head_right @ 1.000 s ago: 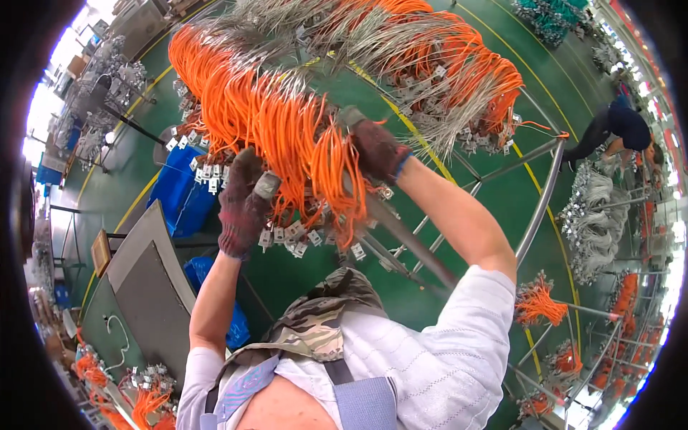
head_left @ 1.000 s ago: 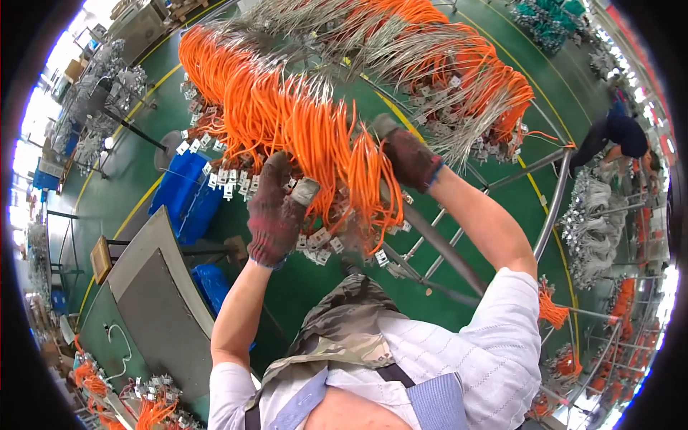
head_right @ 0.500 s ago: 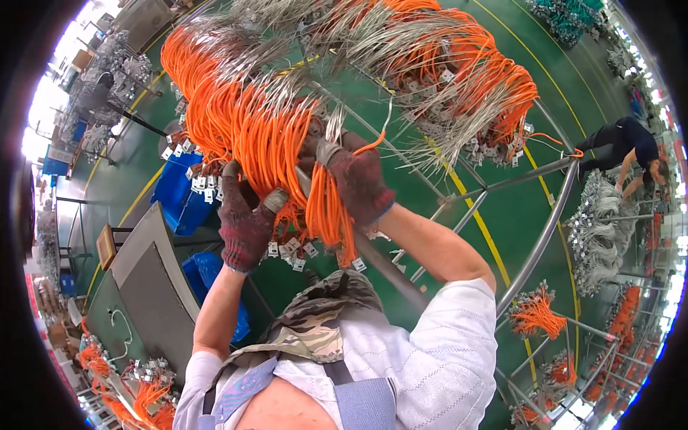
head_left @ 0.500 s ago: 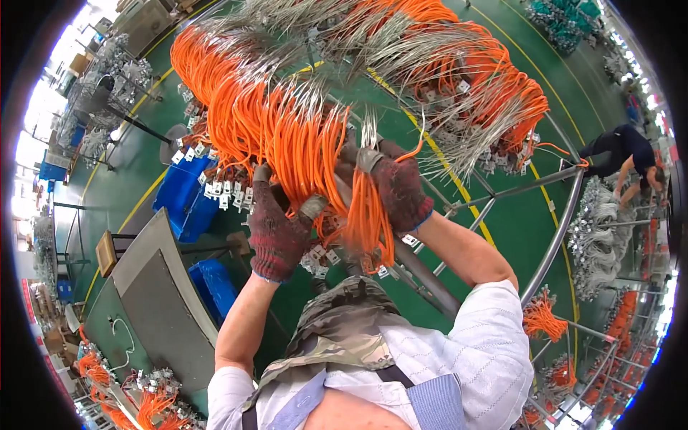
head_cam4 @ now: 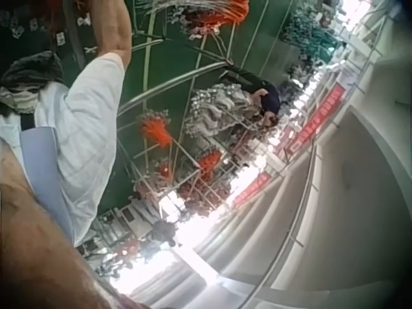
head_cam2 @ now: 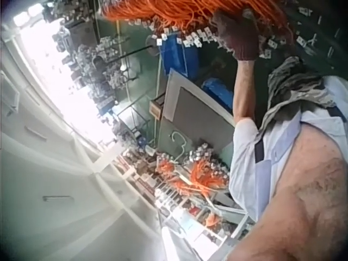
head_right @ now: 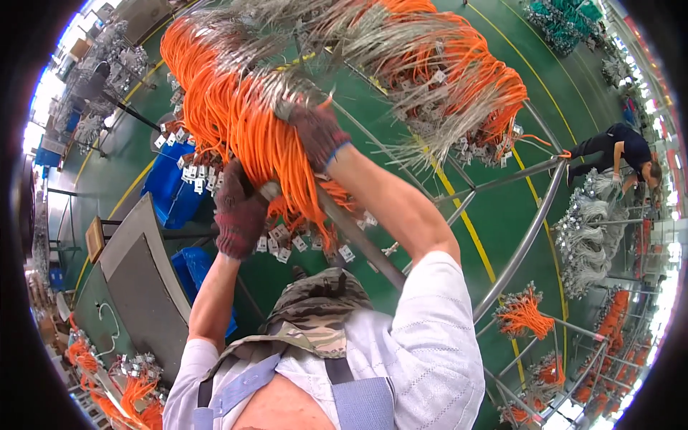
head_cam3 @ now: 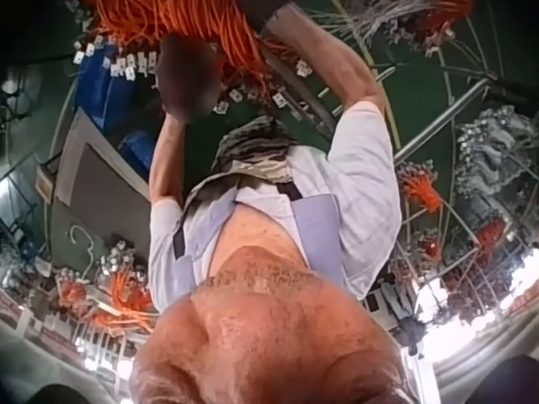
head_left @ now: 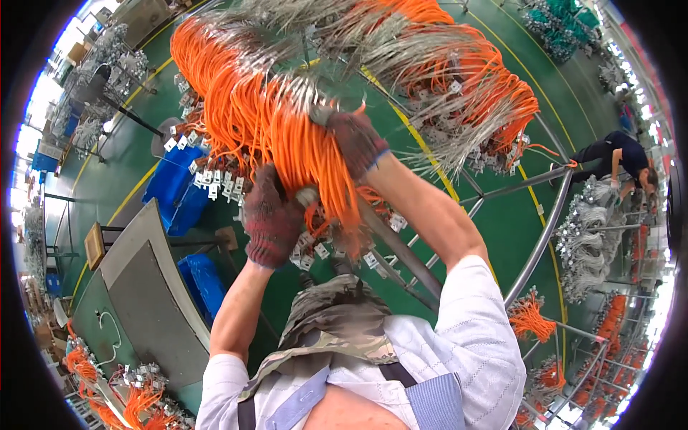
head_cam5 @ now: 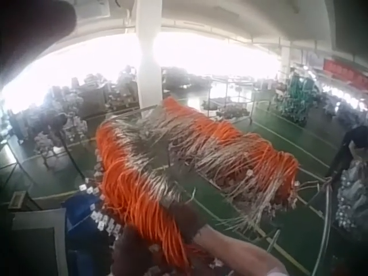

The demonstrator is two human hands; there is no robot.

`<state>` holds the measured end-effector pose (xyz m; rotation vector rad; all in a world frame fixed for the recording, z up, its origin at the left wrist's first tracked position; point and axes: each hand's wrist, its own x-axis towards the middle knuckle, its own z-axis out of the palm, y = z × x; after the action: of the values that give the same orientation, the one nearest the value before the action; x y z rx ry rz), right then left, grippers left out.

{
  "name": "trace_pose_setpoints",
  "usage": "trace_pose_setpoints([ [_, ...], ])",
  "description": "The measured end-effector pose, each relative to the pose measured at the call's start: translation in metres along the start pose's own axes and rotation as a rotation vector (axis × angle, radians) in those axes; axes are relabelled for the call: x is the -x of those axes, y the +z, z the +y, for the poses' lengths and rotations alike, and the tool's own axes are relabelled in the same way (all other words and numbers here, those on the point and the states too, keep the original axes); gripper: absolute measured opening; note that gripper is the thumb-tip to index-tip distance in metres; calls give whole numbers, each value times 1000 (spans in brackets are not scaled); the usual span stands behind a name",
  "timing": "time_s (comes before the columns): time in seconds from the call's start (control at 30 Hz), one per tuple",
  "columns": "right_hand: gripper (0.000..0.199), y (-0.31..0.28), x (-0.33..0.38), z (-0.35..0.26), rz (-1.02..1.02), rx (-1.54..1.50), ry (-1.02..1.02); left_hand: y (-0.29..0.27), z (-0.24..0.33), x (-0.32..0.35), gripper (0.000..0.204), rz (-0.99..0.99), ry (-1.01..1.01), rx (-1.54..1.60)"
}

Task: Transferring and organizing large bundles of orange electrical wire harnesses from a workbench to a storage rack.

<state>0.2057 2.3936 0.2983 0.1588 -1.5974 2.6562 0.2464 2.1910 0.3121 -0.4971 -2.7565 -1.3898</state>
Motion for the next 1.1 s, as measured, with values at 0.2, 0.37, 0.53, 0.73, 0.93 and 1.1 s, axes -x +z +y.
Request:
trace_pose_setpoints([
  [0.2, 48, -8, 106, -39, 66, -568, 239, -13, 61, 42, 33, -411, 314, 16],
  [0.37, 48, -13, 112, -28, 146, -427, 181, -5, 59, 45, 31, -505, 277, 11],
  [0.53, 54, 25, 107, -71, 42, -3, 254, -7, 56, 44, 36, -581, 471, -254],
  [0.73, 45, 57, 108, -77, 88, 89, 252, -5, 48, 65, 44, -702, 454, -380],
  [0.93, 42, 104, 153, -72, 297, 370, 289, -69, 23, 59, 58, -871, 360, 419],
  [1.1, 48, 154, 190, -53, 416, 688, 117, -63, 10, 53, 83, -915, -175, 1213],
])
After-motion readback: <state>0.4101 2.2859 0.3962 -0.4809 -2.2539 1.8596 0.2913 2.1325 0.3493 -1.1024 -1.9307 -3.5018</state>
